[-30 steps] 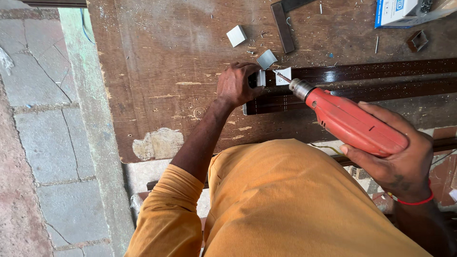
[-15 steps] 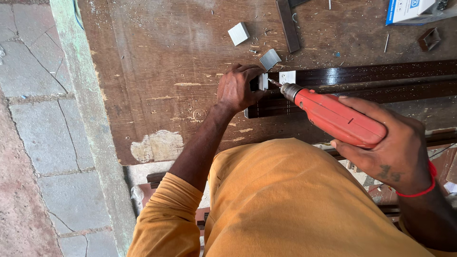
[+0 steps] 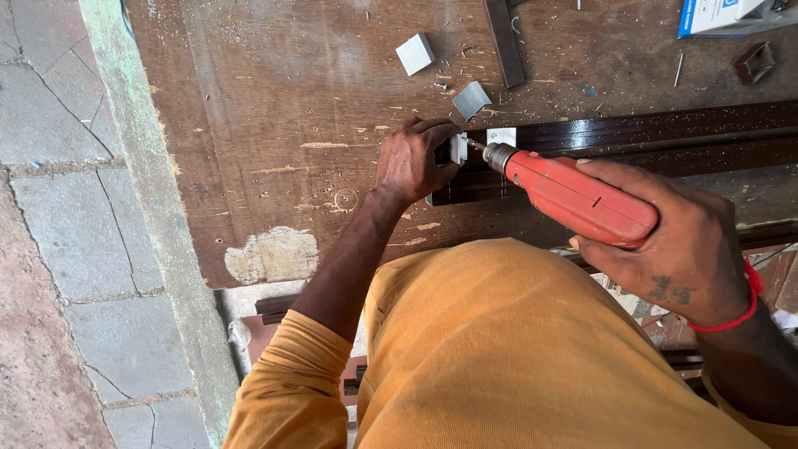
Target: The person uses a corded power drill to attach small metal brackets to long dark metal bars laid on a wooden workbench. They repeatedly pick up brackets and screws, position the brackets on the bars, and drive screws to secure them.
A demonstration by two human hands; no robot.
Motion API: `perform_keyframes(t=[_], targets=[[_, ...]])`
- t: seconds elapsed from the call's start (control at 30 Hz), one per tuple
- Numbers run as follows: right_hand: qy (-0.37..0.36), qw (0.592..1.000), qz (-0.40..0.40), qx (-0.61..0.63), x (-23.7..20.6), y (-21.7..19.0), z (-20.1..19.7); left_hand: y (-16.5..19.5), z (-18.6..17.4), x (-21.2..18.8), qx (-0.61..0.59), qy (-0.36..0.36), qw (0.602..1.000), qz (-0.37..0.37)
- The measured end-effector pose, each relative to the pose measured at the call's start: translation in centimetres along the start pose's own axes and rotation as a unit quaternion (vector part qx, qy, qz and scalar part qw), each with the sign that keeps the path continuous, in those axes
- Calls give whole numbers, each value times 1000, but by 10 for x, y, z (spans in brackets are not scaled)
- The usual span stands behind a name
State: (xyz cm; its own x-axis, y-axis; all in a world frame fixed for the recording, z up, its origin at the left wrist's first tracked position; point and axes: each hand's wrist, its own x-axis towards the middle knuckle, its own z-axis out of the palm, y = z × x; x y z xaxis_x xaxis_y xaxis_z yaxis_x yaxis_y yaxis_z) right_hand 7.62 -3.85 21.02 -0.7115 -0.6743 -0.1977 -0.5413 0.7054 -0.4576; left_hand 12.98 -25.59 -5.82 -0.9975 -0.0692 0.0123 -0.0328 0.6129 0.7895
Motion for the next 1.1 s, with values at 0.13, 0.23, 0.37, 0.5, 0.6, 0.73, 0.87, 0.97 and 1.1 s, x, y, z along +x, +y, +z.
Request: perform_keyframes(t=[0.13, 0.23, 0.37, 0.5, 0.6, 0.73, 0.87, 0.97, 1.1], targets=[[-7, 1000, -4, 4, 2, -1, 0, 0, -1, 0, -7, 0, 1000, 3], [-10, 1000, -11, 4, 4, -2, 1, 0, 0, 0, 1, 3, 1000, 8], [-7, 1000, -11, -8, 6, -4, 3, -4, 2, 0, 4, 6, 1000, 24], [-12, 1000, -16, -15, 8, -4, 3, -8, 7, 1, 9, -4, 1000, 24], [-18, 1000, -12, -19, 8, -4, 4, -10, 10, 2, 10, 5, 999, 33], [-13, 1000, -11, -19, 9, -4, 4, -13, 11, 2, 7, 15, 999, 44], [-14, 1000, -20, -17, 10, -5, 4, -13, 10, 2, 11, -1, 999, 42], [-17, 1000, -16, -19, 11, -6, 4, -11, 8, 1, 8, 2, 999, 38], [-23, 1000, -5, -20, 12, -5, 3, -7, 6, 1, 11, 7, 999, 32]])
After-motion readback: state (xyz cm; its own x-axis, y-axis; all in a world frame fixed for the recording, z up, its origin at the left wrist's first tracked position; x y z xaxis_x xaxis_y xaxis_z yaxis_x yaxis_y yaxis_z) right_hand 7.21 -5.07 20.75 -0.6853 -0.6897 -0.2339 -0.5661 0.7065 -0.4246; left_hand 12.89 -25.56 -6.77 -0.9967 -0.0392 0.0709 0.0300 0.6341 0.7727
